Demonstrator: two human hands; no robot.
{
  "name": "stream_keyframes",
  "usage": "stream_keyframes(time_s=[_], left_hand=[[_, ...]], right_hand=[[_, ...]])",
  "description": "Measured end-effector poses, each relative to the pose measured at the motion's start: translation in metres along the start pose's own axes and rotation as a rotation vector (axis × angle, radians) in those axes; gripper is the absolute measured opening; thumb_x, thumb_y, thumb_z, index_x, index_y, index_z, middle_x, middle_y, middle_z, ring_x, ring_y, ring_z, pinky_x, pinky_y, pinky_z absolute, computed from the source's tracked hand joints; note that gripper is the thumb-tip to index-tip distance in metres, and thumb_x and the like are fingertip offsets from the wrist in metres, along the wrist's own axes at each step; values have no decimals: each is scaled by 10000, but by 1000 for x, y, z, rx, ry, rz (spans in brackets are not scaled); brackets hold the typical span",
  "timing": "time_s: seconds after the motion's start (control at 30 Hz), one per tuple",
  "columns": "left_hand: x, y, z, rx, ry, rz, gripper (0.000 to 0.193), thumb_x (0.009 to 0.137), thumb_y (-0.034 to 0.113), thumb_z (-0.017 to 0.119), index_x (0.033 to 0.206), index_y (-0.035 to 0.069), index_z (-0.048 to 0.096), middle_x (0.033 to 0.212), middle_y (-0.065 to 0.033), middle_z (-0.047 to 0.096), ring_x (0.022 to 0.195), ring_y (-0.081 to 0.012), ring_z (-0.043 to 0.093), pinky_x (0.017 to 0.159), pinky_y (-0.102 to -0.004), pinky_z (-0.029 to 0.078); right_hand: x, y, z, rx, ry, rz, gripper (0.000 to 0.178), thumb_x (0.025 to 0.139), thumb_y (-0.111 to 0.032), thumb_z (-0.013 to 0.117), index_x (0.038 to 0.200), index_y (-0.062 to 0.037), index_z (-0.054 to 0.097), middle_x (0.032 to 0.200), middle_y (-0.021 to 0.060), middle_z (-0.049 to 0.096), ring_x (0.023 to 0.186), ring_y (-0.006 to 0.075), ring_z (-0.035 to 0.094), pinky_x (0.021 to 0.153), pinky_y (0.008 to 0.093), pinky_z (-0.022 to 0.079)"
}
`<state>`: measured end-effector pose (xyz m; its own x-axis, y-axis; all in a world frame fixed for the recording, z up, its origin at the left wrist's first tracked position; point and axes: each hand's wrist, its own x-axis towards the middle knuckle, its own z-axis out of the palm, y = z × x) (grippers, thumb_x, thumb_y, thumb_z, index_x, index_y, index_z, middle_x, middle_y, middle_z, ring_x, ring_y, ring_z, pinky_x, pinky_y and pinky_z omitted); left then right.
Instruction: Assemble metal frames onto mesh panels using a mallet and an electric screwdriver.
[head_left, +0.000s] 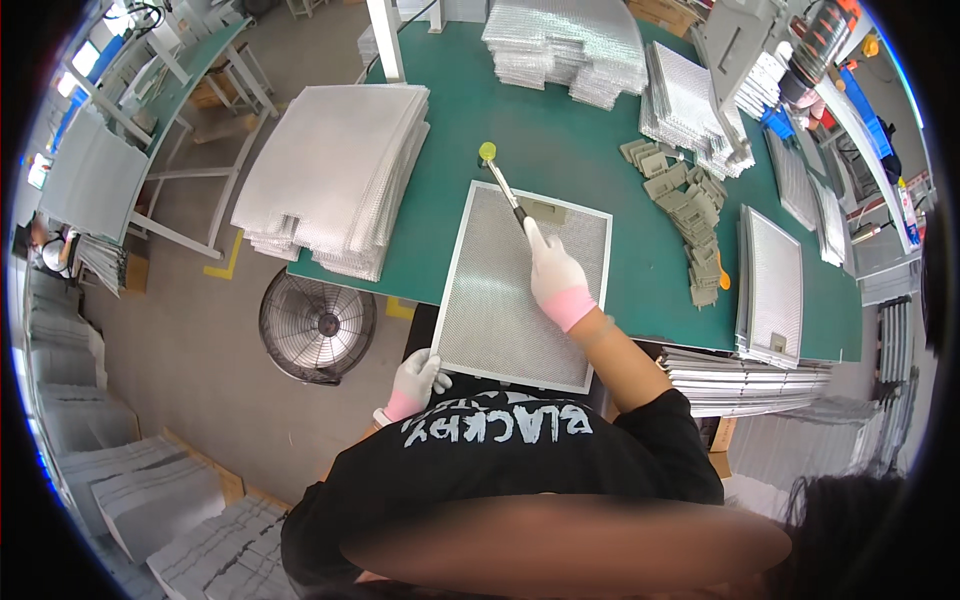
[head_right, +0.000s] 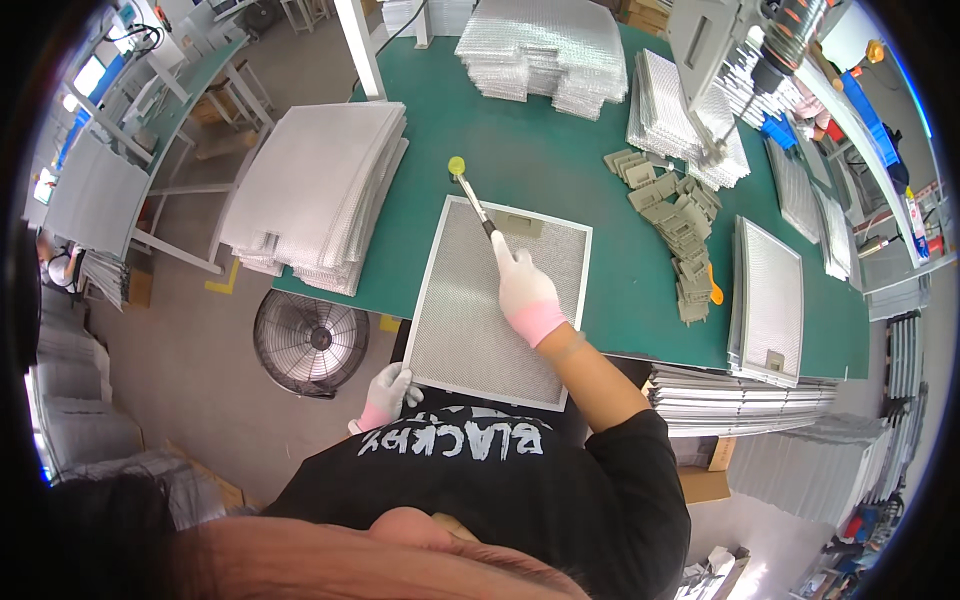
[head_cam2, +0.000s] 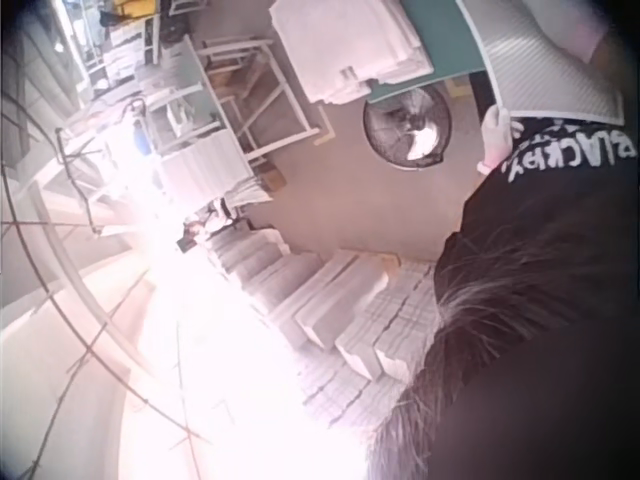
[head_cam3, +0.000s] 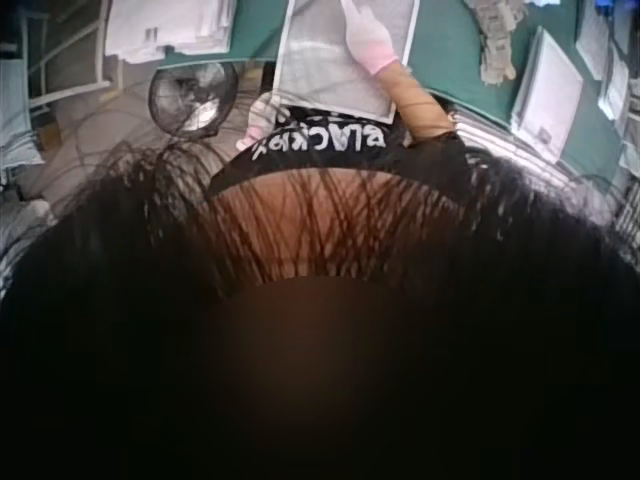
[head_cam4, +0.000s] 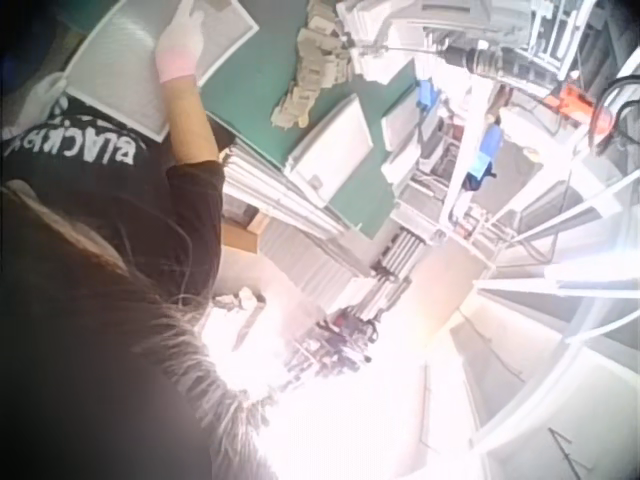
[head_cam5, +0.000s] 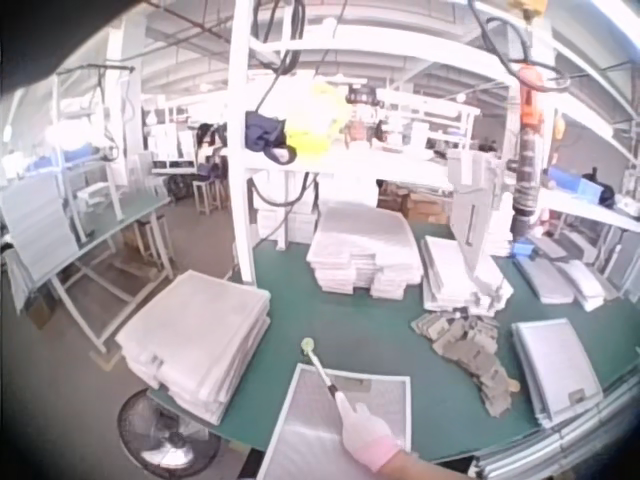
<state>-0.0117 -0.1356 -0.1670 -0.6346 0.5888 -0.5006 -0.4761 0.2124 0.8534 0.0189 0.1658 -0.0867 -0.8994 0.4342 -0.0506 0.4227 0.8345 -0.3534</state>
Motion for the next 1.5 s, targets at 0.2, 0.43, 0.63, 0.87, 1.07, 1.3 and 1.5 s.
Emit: stream_keyframes(time_s=[0.2,0.43,0.63,0.87,1.07,1.3,1.5], left_hand=[[10,6,9,-6,-71,-14,340,1044,212,460,1234,-58,540,1029,-105,673,781,-133,668,670,-251,529],[38,41,60,-645,-302,152,457,1049,178,467,1410,-86,369,1348,-214,540,1254,-290,563,1065,-398,473],[39,3,22,-382,-387,-55,533,1045,181,482,1448,-110,289,1430,-290,452,1308,-351,511,1085,-443,450],[41,13,14,-254,-139,-46,407,1031,163,487,1350,-88,449,1241,-233,614,1080,-283,658,936,-381,544],[61,56,22,-15,-249,199,284,1024,139,488,1232,-31,581,1015,-122,702,810,-155,681,735,-276,533],[105,111,75,785,70,1146,277,871,155,615,1095,-7,644,988,-152,680,904,-318,645,799,-401,516],[98,105,124,1301,-257,1069,417,743,420,747,886,55,603,938,-127,578,954,-316,567,848,-447,462]], right_hand=[[4,-6,-4,-13,-63,31,637,925,-35,463,1525,-117,266,1053,226,589,867,404,657,756,461,558],[9,19,-37,221,214,-88,473,950,-74,479,1421,-44,451,929,226,618,895,401,632,784,469,511],[-104,31,-20,327,441,-348,495,880,-20,586,1369,-50,518,883,181,595,761,367,614,682,442,512],[-133,23,1,163,98,-274,527,900,-68,585,1415,-110,482,801,131,562,601,323,591,521,423,489],[-131,27,6,74,7,-226,529,926,-107,571,1440,-127,449,816,147,571,617,327,598,529,424,490],[-129,62,-12,190,383,-97,512,929,-85,548,1434,-95,470,943,196,625,846,376,633,751,452,526],[-147,151,-25,-311,302,474,605,878,-32,585,1456,-146,443,1016,135,593,898,345,618,751,448,528]])
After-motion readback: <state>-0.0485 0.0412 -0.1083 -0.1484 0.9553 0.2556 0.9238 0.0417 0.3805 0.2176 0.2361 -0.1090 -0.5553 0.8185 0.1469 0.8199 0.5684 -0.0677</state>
